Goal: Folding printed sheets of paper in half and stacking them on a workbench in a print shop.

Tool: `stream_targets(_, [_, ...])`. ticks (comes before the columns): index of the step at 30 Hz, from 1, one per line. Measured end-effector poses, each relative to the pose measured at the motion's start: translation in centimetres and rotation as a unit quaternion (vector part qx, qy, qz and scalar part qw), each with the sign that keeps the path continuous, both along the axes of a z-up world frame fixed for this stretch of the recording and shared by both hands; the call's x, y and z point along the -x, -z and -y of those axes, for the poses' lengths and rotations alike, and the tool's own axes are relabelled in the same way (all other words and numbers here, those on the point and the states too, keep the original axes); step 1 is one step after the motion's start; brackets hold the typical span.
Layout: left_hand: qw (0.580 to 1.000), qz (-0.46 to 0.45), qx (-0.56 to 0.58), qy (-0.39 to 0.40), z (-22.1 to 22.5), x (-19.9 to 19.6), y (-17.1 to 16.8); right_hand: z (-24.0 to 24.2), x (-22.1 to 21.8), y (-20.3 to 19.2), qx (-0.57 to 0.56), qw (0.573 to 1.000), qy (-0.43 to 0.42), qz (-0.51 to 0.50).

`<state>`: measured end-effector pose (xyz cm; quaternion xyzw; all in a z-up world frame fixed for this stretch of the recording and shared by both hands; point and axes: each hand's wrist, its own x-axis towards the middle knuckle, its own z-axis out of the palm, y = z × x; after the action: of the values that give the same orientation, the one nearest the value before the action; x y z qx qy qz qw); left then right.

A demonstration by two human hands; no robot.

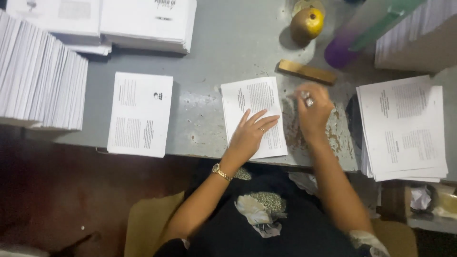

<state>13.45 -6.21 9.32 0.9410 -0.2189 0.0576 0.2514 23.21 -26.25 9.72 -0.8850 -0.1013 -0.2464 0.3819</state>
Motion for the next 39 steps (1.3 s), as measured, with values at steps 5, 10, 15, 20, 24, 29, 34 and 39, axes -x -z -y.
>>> stream_targets(5, [1.000, -0.020, 0.006, -0.004, 0.4, 0.2, 1.0, 0.3, -5.9, -0.1, 0.238, 0.968, -0.067, -0.036])
stream_targets(10, [1.000, -0.004, 0.017, -0.026, 0.2, -0.2, 0.5, 1.7, -4.4, -1.4, 0.267, 0.957, -0.093, 0.067])
stream_targets(15, [0.986, -0.030, 0.145, -0.071, 0.1, -0.1, 0.2, 2.5, 1.1, -4.8, 0.276, 0.921, -0.260, -0.087])
stream_targets(20, [0.988, -0.015, 0.138, -0.072, 0.1, 0.0, 0.8, 4.2, 4.5, -3.5, 0.325, 0.905, -0.260, -0.085])
stream_targets(24, [0.989, 0.004, 0.131, -0.075, 0.1, -0.1, 0.9, 5.1, 10.1, -5.0, 0.314, 0.889, -0.272, -0.191])
stream_targets(29, [0.988, -0.021, 0.134, -0.068, -0.2, 0.4, -0.5, 5.4, 9.6, -5.6, 0.279, 0.898, -0.282, -0.188])
stream_targets(34, [0.985, -0.055, 0.154, -0.063, -0.2, 0.0, -0.8, 3.4, 4.3, -2.0, 0.290, 0.928, -0.204, -0.115])
stream_targets(39, [0.982, -0.092, 0.157, -0.058, -0.3, 0.1, -2.1, 0.0, -4.1, -1.8, 0.273, 0.948, -0.143, -0.084])
